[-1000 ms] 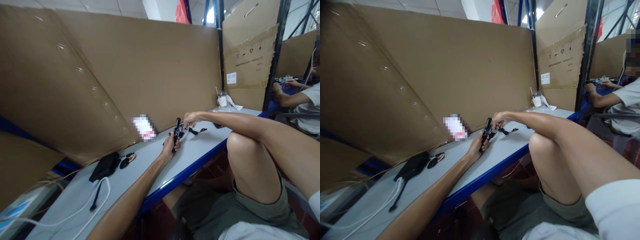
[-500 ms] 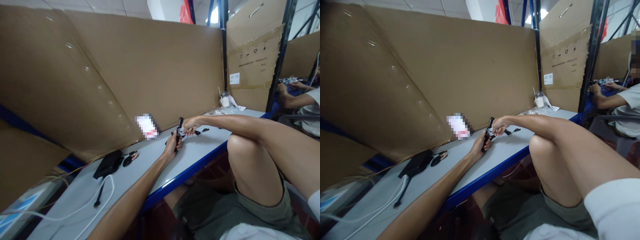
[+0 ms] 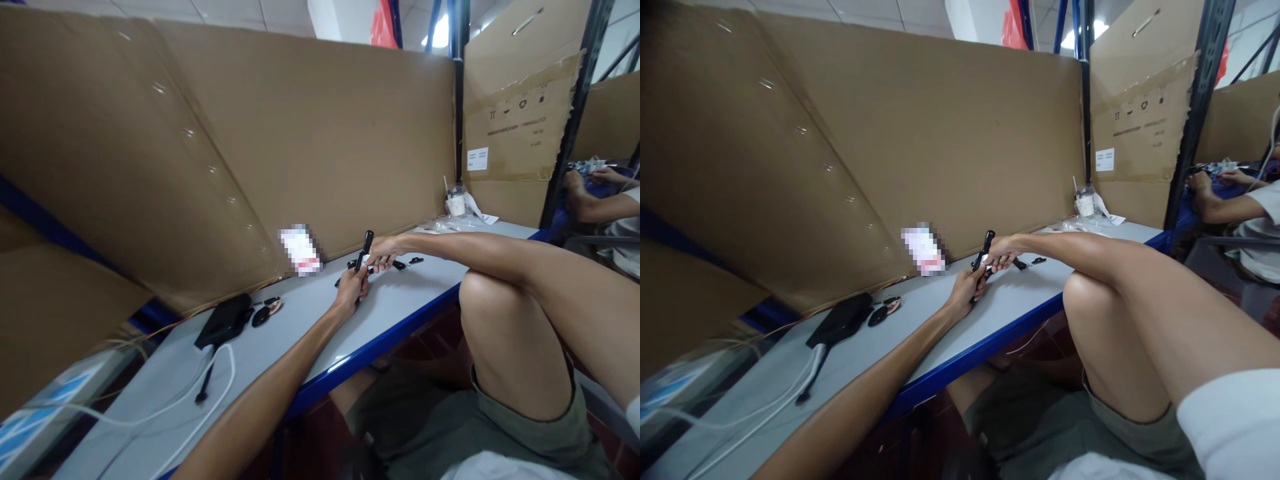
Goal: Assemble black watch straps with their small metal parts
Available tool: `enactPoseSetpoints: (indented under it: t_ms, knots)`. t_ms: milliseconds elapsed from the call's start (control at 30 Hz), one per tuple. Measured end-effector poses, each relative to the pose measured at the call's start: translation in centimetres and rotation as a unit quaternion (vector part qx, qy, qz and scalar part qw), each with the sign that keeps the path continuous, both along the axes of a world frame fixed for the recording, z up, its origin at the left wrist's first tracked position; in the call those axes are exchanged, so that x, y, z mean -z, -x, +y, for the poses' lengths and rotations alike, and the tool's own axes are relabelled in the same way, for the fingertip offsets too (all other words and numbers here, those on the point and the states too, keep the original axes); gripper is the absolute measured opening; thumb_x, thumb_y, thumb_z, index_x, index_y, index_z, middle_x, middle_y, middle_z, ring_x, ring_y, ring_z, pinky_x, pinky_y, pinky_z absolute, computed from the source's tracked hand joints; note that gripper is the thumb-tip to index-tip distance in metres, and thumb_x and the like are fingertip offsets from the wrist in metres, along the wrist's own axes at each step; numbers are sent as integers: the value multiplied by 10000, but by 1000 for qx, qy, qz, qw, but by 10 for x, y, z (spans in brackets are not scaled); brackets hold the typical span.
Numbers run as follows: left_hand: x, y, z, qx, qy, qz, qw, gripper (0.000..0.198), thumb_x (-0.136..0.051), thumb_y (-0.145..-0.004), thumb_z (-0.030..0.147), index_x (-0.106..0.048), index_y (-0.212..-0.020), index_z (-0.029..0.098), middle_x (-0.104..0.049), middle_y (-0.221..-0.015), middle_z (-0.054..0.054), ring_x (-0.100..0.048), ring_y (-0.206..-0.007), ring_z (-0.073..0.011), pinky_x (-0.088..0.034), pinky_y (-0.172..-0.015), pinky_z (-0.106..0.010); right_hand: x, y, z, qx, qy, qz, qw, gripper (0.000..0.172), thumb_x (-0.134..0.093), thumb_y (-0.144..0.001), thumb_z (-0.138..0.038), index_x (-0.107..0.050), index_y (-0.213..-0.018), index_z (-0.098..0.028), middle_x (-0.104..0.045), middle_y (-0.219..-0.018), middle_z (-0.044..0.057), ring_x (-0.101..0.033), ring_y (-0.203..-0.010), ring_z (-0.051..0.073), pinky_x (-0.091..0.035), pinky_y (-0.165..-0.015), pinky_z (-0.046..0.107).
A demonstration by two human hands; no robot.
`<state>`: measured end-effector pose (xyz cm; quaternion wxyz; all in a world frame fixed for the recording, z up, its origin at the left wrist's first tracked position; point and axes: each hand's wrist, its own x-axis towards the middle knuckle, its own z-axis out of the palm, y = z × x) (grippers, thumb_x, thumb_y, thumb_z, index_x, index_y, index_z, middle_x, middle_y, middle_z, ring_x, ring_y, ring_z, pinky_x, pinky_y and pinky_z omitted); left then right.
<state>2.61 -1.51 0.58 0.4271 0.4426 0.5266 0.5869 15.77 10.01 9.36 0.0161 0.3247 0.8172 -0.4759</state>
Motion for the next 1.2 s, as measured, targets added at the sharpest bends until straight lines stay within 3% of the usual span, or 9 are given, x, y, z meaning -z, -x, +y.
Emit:
enactPoseSetpoints:
  t_ms: [233, 333, 500, 600, 767, 1033, 1200]
  knots:
    - [-1, 2, 3, -54, -51, 49, 996, 399, -689, -914, 554, -508, -819, 212, -397, -434, 106, -279, -327, -68, -187, -348, -205, -3, -1, -5, 1, -18, 81, 997, 353, -748, -904, -490, -689, -872, -143, -725, -840, 74, -661, -711, 138, -566, -671, 257]
    - [-1, 2, 4, -64, -57, 62, 994, 371, -652, -936, 541, -509, -830, 215, -402, -433, 103, -285, -326, -75, -187, -348, -212, -10, -4, -13, 7, -38, 112, 993, 325, -765, -858, -463, -674, -816, -154, -683, -766, 53, -619, -675, 130, -533, -621, 243]
    - [0, 2, 3, -72, -56, 73, 993, 384, -660, -920, 555, -513, -809, 218, -390, -410, 101, -279, -321, -79, -190, -349, -216, -15, -10, -13, -58, -7, 115, 992, 254, -748, -815, -409, -685, -808, -164, -674, -790, 47, -607, -709, 133, -508, -622, 237]
    - [0, 1, 2, -63, -61, 74, 993, 411, -701, -885, 565, -498, -788, 221, -387, -407, 102, -274, -319, -72, -187, -341, -214, -15, -13, -8, -70, -36, 110, 991, 252, -745, -828, -405, -694, -806, -160, -678, -803, 44, -603, -721, 134, -494, -622, 238]
    - [-1, 0, 0, -51, -74, 61, 994, 455, -777, -814, 573, -477, -817, 232, -397, -419, 115, -276, -312, -64, -187, -333, -204, -15, -18, -7, -14, -64, 76, 995, 240, -757, -878, -366, -680, -836, -143, -647, -751, 24, -629, -799, 151, -488, -671, 224]
    - [2, 3, 3, -48, -78, 70, 993, 425, -723, -863, 578, -486, -862, 225, -392, -421, 120, -282, -312, -70, -183, -337, -199, -9, -21, -9, 28, -56, 72, 995, 222, -651, -986, -312, -683, -897, -112, -674, -788, 31, -658, -908, 154, -508, -771, 226]
    - [1, 1, 4, -52, -65, 60, 995, 406, -701, -882, 571, -500, -860, 219, -394, -426, 116, -279, -316, -70, -180, -338, -202, -8, -14, -5, -13, -17, 59, 998, 306, -676, -982, -413, -717, -954, -111, -746, -843, 73, -683, -831, 156, -530, -738, 236]
